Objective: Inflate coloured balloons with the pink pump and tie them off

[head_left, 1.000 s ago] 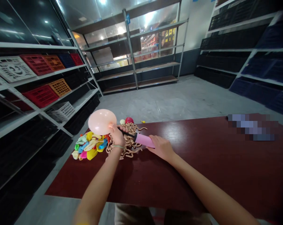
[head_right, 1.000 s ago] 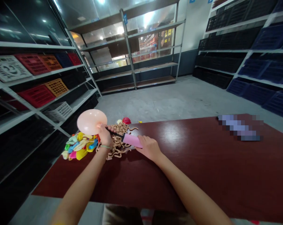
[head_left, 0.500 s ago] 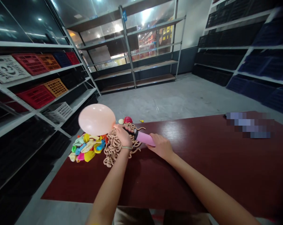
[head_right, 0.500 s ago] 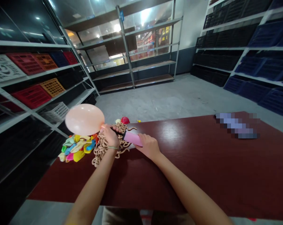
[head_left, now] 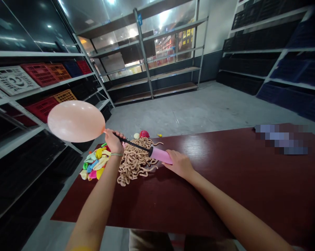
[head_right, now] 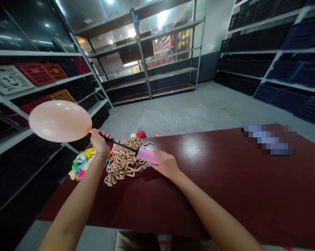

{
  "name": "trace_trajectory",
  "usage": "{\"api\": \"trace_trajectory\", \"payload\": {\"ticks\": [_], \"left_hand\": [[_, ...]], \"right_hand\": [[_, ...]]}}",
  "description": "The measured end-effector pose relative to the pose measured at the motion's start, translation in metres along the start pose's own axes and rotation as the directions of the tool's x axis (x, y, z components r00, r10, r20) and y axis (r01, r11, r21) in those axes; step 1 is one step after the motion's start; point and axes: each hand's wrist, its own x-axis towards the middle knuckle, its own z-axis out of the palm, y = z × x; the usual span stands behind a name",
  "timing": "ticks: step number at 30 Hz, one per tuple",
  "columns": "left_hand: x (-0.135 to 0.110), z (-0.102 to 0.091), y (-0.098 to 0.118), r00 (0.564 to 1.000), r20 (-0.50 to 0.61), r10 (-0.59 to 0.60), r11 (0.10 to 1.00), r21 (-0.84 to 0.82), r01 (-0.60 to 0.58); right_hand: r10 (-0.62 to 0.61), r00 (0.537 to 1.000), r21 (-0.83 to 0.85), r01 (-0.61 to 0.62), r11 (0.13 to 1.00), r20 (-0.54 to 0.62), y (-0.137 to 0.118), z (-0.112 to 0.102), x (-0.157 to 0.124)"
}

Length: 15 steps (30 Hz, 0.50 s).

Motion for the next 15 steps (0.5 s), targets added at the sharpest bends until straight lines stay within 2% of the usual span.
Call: {"api": "trace_trajectory", "payload": {"ticks": [2, 4, 7, 9, 12, 15], "left_hand": [[-0.012, 0.002, -0.016, 0.999, -0.047, -0.019, 1.0, -0.015, 0.018], [-0.035, 0.006, -0.039, 0.996, -0.057, -0.065, 0.998, -0.013, 0.064], [-0.076, 0.011, -0.071, 0.993, 0.003, -0.115, 0.993, -0.011, 0.115], [-0.093, 0.012, -0.081, 0.99, 0.037, -0.136, 0.991, 0.002, 0.136], [-0.092, 0.01, -0.073, 0.986, 0.082, -0.147, 0.989, 0.017, 0.146], [-0.063, 0.005, -0.044, 0.989, 0.079, -0.128, 0.992, 0.013, 0.127]], "right_hand": [[0.033, 0.999, -0.026, -0.033, 0.999, -0.019, 0.001, 0.0, 0.0], [0.044, 0.999, -0.054, -0.046, 0.998, -0.027, 0.001, 0.0, 0.0], [0.024, 1.0, -0.085, -0.024, 0.996, -0.009, 0.002, -0.002, -0.001], [0.015, 1.0, -0.088, -0.015, 0.996, 0.002, 0.002, -0.003, -0.002], [-0.006, 1.0, -0.067, 0.008, 0.998, 0.027, 0.001, -0.002, -0.003], [-0.023, 0.999, -0.045, 0.025, 0.999, 0.038, 0.0, 0.001, -0.003]]}}
